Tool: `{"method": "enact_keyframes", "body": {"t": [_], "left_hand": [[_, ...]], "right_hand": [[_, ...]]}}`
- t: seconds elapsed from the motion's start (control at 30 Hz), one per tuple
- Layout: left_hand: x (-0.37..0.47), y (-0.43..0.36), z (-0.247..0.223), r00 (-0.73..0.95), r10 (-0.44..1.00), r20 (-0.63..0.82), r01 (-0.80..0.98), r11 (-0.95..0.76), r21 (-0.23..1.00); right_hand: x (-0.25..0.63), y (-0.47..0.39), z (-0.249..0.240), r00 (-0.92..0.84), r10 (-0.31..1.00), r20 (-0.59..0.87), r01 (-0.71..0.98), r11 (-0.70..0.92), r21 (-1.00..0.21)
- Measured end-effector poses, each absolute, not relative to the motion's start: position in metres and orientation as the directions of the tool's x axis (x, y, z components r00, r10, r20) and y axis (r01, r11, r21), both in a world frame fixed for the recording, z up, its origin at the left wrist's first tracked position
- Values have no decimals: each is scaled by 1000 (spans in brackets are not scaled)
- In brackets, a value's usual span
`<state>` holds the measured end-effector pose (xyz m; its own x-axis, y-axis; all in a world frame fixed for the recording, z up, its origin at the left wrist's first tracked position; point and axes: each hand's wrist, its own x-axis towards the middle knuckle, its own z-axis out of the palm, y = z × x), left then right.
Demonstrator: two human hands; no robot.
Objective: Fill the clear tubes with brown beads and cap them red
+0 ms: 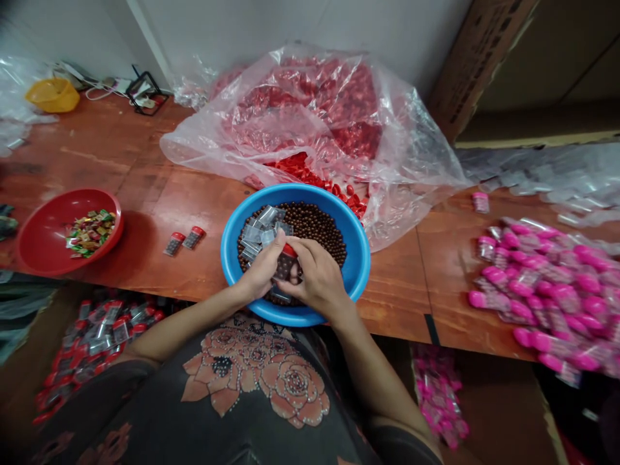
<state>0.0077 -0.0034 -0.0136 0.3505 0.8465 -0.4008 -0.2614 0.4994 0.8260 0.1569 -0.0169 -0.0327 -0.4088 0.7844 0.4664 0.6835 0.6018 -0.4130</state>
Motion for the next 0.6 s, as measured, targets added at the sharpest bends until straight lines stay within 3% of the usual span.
{"method": "enact_keyframes", "body": {"t": [0.13, 0.2, 0.3, 0.43, 0.53, 0.6], "left_hand": [[12, -10, -15, 242, 892, -382, -177, 428, 886], [10, -12, -16, 252, 899, -358, -153, 402, 903], [6, -12, -15, 261, 905, -337, -142, 381, 914], [-4, -9, -7, 306, 874, -379, -157, 439, 885], [-10, -8, 1, 397, 817, -418, -150, 507, 849], [-11, -7, 3, 427, 796, -429, -132, 524, 841]], "right_hand": [[148, -21, -32, -407, 725, 555, 697, 640, -325], [148, -23, -31, -402, 733, 549, 692, 636, -342], [154, -23, -27, -400, 834, 380, 637, 551, -539], [172, -18, -29, -303, 952, 43, 399, 168, -901], [176, -15, -31, -214, 975, -53, 117, -28, -993], [172, -17, -31, -147, 989, -18, 58, -9, -998]]}}
